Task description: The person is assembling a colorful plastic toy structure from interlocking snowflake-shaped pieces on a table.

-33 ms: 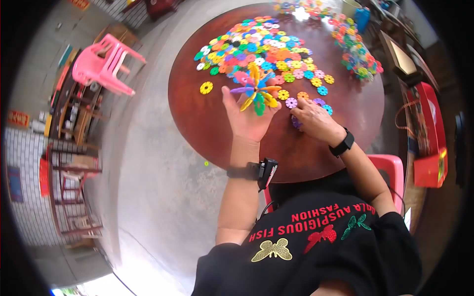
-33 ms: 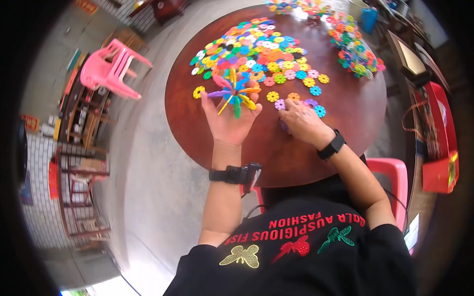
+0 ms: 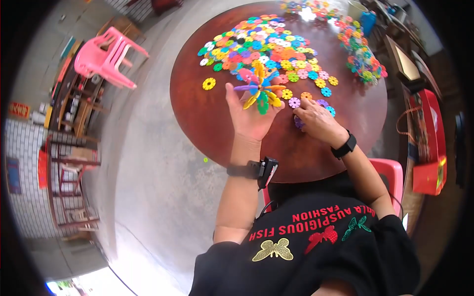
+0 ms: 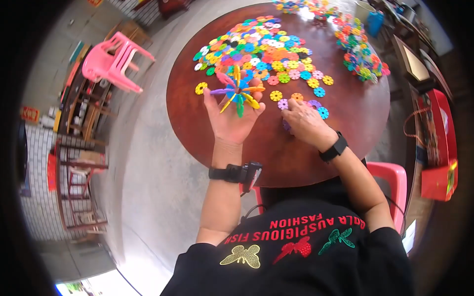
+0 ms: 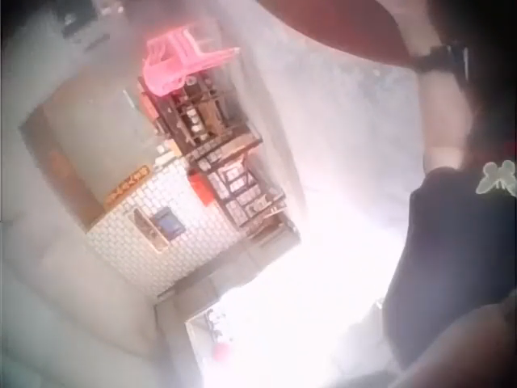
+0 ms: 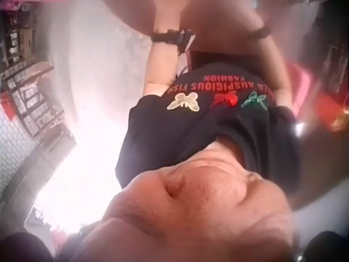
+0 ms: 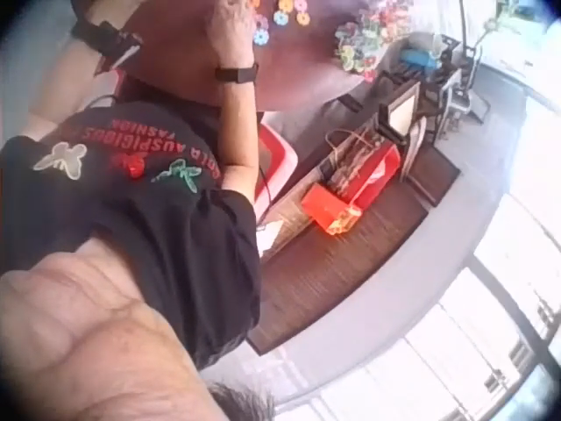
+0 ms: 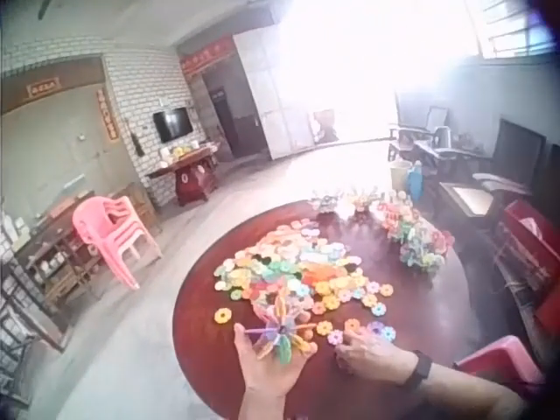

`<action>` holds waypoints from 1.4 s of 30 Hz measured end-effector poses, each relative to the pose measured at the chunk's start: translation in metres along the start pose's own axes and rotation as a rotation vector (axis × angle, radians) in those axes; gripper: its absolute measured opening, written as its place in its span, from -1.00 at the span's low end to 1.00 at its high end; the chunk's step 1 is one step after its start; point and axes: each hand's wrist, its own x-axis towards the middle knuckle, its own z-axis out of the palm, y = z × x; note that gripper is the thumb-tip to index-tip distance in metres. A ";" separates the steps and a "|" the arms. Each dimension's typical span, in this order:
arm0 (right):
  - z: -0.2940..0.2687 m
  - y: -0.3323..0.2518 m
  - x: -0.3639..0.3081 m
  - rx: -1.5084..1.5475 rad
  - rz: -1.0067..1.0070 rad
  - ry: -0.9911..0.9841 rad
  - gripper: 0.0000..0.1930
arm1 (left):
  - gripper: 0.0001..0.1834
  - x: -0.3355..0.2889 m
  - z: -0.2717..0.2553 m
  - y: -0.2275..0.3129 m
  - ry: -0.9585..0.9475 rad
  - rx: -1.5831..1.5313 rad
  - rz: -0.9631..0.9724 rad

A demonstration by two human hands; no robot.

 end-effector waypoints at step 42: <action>-0.087 0.007 0.010 0.607 -0.188 0.314 -0.29 | 0.00 -0.003 0.017 -0.027 0.040 0.013 -0.315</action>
